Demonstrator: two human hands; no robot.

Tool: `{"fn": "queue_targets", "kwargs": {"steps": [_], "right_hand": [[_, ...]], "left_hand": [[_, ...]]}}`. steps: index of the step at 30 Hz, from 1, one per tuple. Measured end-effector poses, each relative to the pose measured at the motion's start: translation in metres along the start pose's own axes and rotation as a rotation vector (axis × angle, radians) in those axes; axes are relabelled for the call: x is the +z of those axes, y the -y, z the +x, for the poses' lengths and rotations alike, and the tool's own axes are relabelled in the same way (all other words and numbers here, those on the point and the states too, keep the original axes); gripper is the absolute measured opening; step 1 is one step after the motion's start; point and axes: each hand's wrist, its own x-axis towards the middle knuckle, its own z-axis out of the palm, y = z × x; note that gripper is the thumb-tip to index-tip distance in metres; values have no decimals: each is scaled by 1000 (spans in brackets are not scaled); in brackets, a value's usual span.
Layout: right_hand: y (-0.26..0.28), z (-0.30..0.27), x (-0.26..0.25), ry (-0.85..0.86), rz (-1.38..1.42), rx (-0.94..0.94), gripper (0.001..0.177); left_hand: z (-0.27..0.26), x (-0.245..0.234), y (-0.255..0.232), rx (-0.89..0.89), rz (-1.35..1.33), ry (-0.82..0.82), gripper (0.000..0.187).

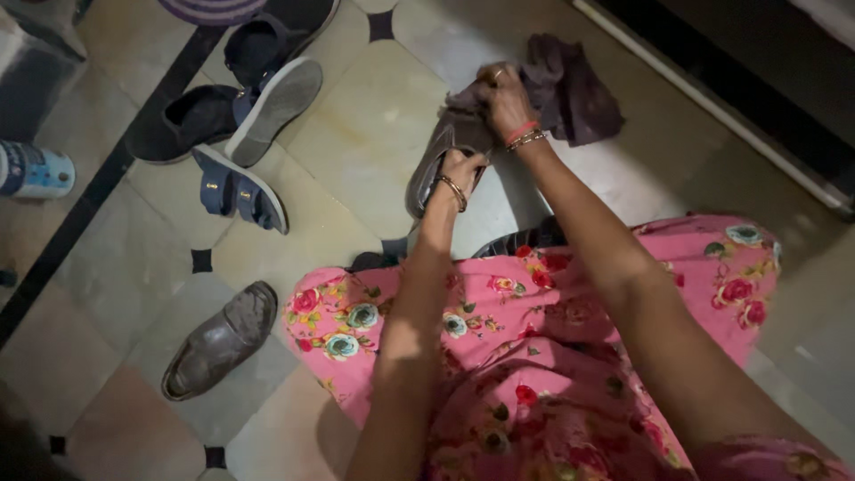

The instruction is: The person sits on the floor and wipes a pair of brown leather shoes with a dark cloth. They clean the first shoe thoroughly, then place it aside and proceed to wipe the second shoe in the same manner.

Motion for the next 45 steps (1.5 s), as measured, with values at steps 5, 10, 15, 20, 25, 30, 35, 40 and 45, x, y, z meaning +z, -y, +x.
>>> {"fn": "queue_targets", "kwargs": {"steps": [5, 10, 15, 20, 25, 30, 35, 40, 45], "right_hand": [[12, -4, -1, 258, 134, 84, 46], [74, -4, -43, 405, 390, -44, 45], [88, -15, -52, 318, 505, 161, 40], [57, -35, -12, 98, 313, 220, 19], [-12, -26, 19, -90, 113, 100, 32], [-35, -15, 21, -77, -27, 147, 27], [-12, -15, 23, -104, -62, 138, 40], [5, -35, 27, 18, -21, 179, 30], [27, -46, -9, 30, 259, 311, 27]], "left_hand": [[13, -20, 3, 8, -15, 71, 28], [15, -9, -4, -329, -152, -192, 14], [-2, 9, -6, -239, 40, -193, 23], [-20, 28, -27, -65, -45, -36, 36], [-17, 15, -30, -102, 114, -40, 26], [-9, 0, -35, -166, -10, -3, 26], [-3, -6, -33, -134, -17, 29, 32], [-5, 1, -38, -137, -39, 23, 15], [1, -4, -27, -119, -10, 38, 20]]}}
